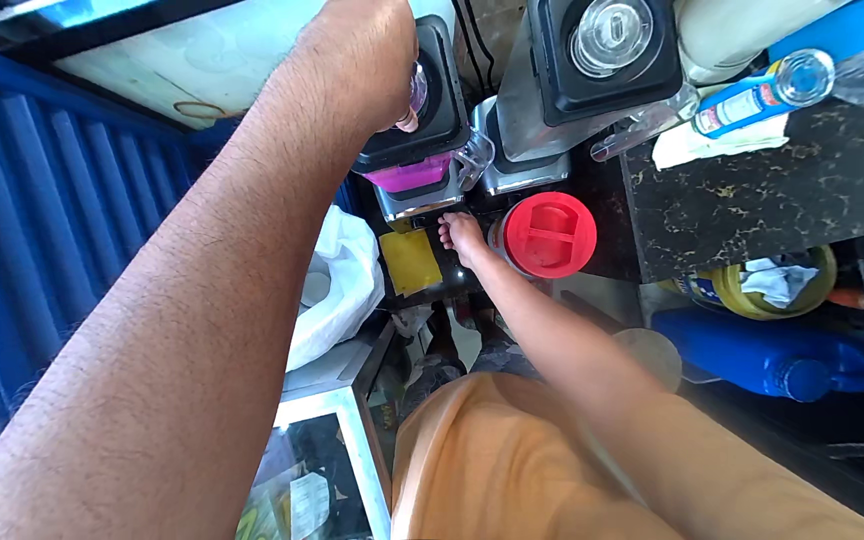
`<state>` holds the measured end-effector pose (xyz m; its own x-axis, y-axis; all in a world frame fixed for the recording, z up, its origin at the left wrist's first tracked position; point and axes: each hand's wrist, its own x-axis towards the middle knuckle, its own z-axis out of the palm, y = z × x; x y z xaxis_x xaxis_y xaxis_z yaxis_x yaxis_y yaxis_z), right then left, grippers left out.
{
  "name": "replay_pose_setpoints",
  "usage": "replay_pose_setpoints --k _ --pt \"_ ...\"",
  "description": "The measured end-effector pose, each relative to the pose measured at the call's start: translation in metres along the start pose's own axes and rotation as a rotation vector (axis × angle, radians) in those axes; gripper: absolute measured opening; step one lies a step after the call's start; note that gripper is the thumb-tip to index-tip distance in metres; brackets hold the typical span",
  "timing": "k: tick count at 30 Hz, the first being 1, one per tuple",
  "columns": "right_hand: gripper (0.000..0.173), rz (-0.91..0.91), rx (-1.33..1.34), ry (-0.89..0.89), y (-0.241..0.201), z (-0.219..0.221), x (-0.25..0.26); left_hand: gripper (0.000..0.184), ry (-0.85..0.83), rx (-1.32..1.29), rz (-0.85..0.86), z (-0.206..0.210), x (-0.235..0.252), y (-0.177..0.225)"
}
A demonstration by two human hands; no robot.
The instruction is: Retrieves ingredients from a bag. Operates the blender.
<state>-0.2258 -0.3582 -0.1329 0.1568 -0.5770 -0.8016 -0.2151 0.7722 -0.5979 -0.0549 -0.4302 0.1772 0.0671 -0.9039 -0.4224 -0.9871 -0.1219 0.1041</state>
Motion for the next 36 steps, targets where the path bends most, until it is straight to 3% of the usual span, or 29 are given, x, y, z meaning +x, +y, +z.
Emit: replay_pose_setpoints --k 12,23,36 --pt "0.035 0.002 0.002 0.007 0.0002 0.0004 0.0012 0.060 -0.013 -0.021 -0.039 -0.0023 -0.0006 0.0016" --pt "0.036 -0.005 -0.013 -0.002 -0.0003 0.0000 -0.0013 0.048 0.006 0.036 0.001 -0.0020 -0.0017 0.0013" --pt "0.035 0.006 0.003 0.001 -0.0007 0.0000 -0.0022 0.052 -0.014 0.043 -0.016 -0.0042 -0.0031 0.0035"
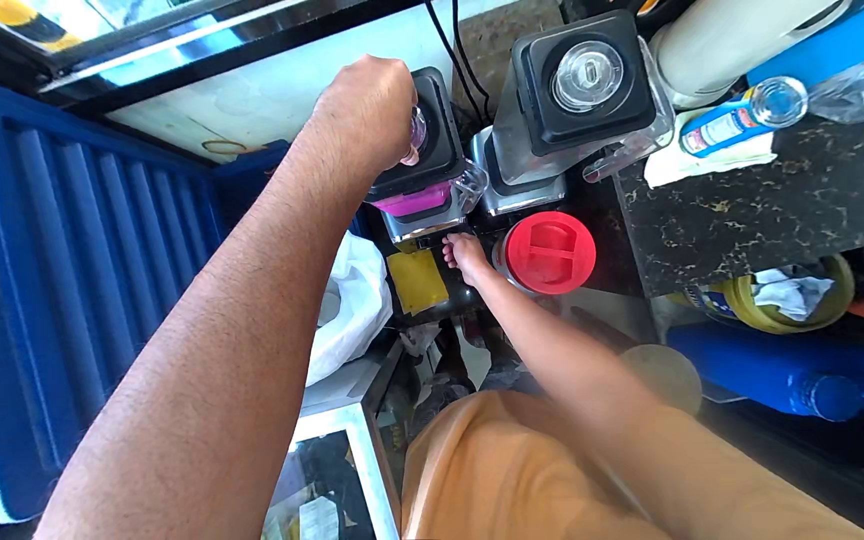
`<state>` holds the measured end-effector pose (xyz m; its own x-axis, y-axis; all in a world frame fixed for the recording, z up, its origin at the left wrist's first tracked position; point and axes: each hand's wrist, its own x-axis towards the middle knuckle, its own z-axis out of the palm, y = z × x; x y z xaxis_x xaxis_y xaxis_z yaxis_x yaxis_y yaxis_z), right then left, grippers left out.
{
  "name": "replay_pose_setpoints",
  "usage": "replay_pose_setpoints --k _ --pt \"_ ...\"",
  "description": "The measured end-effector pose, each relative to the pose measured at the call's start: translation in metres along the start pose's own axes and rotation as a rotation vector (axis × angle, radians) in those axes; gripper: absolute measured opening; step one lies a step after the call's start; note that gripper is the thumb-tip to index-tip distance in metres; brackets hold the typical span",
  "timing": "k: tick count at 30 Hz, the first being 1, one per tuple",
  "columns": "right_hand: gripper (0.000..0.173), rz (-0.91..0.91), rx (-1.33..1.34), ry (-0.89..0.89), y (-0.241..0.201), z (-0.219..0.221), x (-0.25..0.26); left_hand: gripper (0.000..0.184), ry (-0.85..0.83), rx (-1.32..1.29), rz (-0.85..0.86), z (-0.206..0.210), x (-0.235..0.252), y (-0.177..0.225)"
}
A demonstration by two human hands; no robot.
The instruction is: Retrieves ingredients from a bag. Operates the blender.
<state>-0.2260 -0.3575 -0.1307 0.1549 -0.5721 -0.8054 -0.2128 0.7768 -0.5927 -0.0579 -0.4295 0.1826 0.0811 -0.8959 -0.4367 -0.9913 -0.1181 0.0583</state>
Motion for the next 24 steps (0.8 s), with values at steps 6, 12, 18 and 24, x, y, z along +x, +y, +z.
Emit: replay_pose_setpoints --k 6,12,18,24 --pt "0.035 0.000 0.007 0.000 0.0011 0.0004 0.0004 0.053 0.002 -0.012 -0.006 0.0001 -0.0004 0.0002" --pt "0.037 -0.014 -0.014 -0.023 0.0066 -0.0020 0.0030 0.053 0.008 -0.002 0.000 0.0008 0.0002 -0.0005" --pt "0.037 -0.023 -0.022 -0.031 0.0058 -0.0018 0.0010 0.054 0.013 -0.014 -0.008 0.0013 -0.0015 0.0001" --pt "0.037 -0.007 -0.004 -0.022 0.0030 -0.0012 -0.0048 0.053 0.009 0.012 -0.007 0.0008 -0.0006 0.0008"
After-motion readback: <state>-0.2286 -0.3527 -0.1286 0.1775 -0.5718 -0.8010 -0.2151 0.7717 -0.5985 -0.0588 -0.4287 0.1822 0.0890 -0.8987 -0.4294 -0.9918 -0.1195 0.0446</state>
